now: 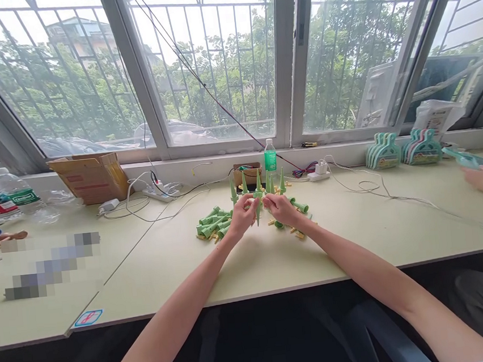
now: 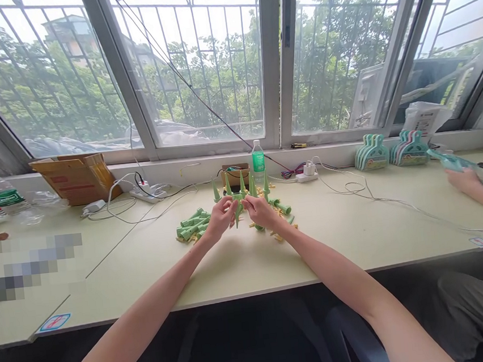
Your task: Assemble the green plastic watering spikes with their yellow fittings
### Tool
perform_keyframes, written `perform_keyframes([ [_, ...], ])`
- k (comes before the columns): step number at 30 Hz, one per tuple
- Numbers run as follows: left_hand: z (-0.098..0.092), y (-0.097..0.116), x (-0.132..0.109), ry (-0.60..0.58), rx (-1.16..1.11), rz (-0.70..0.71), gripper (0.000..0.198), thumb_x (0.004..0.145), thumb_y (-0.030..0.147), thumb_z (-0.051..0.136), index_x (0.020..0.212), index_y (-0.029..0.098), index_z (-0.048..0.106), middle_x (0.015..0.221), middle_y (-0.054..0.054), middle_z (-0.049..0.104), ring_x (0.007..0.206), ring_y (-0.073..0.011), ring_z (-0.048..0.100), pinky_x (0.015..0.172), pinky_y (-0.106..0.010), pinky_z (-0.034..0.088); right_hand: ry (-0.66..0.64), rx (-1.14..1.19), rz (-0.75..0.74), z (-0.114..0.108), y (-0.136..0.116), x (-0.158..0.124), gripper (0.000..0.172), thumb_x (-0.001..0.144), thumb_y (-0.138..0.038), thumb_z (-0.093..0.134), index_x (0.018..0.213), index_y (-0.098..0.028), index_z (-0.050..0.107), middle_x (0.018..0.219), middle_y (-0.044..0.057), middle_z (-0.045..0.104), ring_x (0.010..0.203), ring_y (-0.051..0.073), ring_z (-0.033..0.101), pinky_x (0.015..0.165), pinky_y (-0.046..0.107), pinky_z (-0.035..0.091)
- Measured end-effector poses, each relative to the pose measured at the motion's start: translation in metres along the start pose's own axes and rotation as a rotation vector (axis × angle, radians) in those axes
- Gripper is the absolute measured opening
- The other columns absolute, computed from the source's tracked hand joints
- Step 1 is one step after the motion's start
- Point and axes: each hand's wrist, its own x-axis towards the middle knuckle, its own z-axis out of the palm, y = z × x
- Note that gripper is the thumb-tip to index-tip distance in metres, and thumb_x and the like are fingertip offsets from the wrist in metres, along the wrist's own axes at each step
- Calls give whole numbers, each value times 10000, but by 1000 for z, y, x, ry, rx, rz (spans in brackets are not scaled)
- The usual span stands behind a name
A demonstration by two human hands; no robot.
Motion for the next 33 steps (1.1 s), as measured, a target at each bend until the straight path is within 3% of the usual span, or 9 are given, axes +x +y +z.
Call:
perform_keyframes([
  [7,-2,-4,1,22,93,37,358,788,518,635,946,212,537,689,56,495,375,-33,403,328,-188,314,-17,156,158,3,-6,-2,404,952,-411,319,611,-205,388,511,-24,398,492,115,366,502,256,274],
  [13,1,-4,-1,68,238,94,366,831,554,569,939,207,526,673,48,514,398,-39,391,383,-192,305,-3,126,145,4,-4,-1,395,951,-421,333,624,-206,387,530,-24,412,501,116,364,506,256,278],
  [17,5,1,-2,58,236,70,442,903,612,390,793,192,473,578,43,480,371,-52,385,391,-208,312,35,71,100,4,-6,-1,385,956,-416,336,650,-198,422,551,-23,439,510,112,361,527,256,289],
  [23,7,4,-2,99,38,-75,521,894,655,342,668,196,441,532,22,466,336,-75,378,327,-222,273,49,30,48,3,-9,-1,381,962,-419,333,657,-199,393,566,-27,430,513,106,333,531,254,278],
  [27,4,3,-1,49,-64,-198,647,871,694,321,466,193,387,419,-1,378,338,-81,340,319,-223,264,31,16,28,1,-11,-1,378,959,-423,338,658,-200,394,561,-29,418,523,107,336,533,252,282],
  [33,2,3,-1,-68,-139,-418,687,843,725,303,465,177,471,456,-59,490,372,-101,407,346,-235,308,-16,53,-5,1,-12,-3,359,950,-432,343,677,-201,378,584,-33,417,548,104,334,535,242,283],
])
